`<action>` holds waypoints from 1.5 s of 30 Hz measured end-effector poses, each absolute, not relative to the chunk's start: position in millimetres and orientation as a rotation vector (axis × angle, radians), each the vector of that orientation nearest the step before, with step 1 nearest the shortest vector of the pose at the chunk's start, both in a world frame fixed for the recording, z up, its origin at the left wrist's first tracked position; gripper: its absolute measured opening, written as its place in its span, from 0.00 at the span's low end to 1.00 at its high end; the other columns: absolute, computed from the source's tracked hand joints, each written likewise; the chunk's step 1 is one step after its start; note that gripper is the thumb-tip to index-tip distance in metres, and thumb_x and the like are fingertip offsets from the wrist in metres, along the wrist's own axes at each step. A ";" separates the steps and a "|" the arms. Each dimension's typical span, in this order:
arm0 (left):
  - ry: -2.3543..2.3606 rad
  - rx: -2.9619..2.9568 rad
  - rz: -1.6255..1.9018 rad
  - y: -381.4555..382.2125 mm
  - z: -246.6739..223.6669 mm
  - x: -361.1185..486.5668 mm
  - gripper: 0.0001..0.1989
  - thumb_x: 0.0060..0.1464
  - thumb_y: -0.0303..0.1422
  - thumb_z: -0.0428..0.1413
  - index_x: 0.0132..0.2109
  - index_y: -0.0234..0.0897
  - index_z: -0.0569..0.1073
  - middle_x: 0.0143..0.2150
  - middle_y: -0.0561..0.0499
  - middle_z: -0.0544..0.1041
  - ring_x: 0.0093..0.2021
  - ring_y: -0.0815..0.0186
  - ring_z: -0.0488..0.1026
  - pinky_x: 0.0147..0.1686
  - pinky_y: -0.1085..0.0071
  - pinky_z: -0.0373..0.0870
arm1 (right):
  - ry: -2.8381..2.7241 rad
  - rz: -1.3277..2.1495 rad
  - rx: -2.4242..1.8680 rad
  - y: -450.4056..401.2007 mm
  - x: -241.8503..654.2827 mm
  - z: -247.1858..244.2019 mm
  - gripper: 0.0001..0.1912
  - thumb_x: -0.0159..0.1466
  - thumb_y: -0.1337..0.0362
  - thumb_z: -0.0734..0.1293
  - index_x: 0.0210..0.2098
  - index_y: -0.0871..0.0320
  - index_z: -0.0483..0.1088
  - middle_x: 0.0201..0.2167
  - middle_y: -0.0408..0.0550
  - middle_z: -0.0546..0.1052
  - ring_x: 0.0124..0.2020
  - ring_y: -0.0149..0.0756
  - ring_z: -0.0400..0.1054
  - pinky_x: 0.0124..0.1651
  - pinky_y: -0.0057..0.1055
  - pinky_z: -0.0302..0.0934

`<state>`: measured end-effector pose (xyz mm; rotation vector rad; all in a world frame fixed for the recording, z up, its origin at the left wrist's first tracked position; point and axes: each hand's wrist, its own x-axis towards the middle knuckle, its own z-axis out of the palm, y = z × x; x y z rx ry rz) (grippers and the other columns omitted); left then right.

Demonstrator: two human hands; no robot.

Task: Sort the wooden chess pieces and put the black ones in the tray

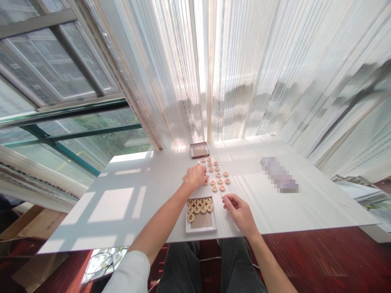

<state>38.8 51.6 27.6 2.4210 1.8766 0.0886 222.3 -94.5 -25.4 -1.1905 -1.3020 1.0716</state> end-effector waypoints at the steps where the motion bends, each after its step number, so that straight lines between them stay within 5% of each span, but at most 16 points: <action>1: 1.876 2.422 0.097 51.3 27.5 38.9 0.10 0.55 0.39 0.58 0.43 0.42 0.77 0.40 0.48 0.80 0.39 0.58 0.77 0.41 0.66 0.70 | -1.303 1.071 -1.195 -94.5 222.3 -25.2 0.18 0.65 0.48 0.67 0.38 0.57 0.74 0.32 0.48 0.78 0.33 0.39 0.74 0.40 0.32 0.68; 12: 1.849 2.400 0.331 46.4 44.8 41.3 0.09 0.52 0.35 0.58 0.40 0.40 0.80 0.36 0.45 0.82 0.39 0.54 0.78 0.42 0.62 0.71 | -1.314 1.073 -1.198 -95.3 222.3 -25.1 0.17 0.65 0.48 0.67 0.38 0.57 0.74 0.32 0.47 0.78 0.33 0.38 0.74 0.40 0.31 0.68; 20: 1.551 2.341 0.704 0.0 66.6 21.2 0.09 0.56 0.36 0.58 0.44 0.41 0.77 0.42 0.53 0.82 0.41 0.65 0.80 0.45 0.71 0.76 | -1.326 1.064 -1.226 -93.8 221.9 -25.9 0.20 0.64 0.46 0.66 0.38 0.57 0.74 0.33 0.49 0.79 0.33 0.40 0.75 0.41 0.33 0.69; 27: 1.290 1.754 1.170 -40.6 40.7 -8.4 0.13 0.52 0.37 0.62 0.44 0.37 0.77 0.46 0.46 0.81 0.43 0.61 0.80 0.35 0.70 0.80 | -1.347 1.041 -1.272 -92.6 221.6 -26.6 0.21 0.64 0.45 0.66 0.38 0.57 0.74 0.33 0.50 0.79 0.33 0.41 0.75 0.41 0.35 0.69; 40: 1.221 1.375 1.280 -79.1 0.4 -51.7 0.15 0.48 0.39 0.67 0.40 0.35 0.79 0.40 0.46 0.82 0.40 0.62 0.80 0.45 0.65 0.79 | -1.383 0.963 -1.324 -94.1 219.3 -24.0 0.21 0.62 0.44 0.67 0.38 0.57 0.75 0.31 0.49 0.80 0.33 0.41 0.75 0.40 0.35 0.68; 45: 1.277 1.350 1.251 -93.1 -1.0 -47.1 0.14 0.50 0.42 0.65 0.39 0.36 0.78 0.38 0.46 0.82 0.39 0.60 0.80 0.38 0.68 0.80 | -1.393 0.937 -1.324 -94.7 217.1 -22.6 0.22 0.61 0.43 0.67 0.37 0.57 0.76 0.31 0.50 0.80 0.32 0.42 0.75 0.40 0.35 0.68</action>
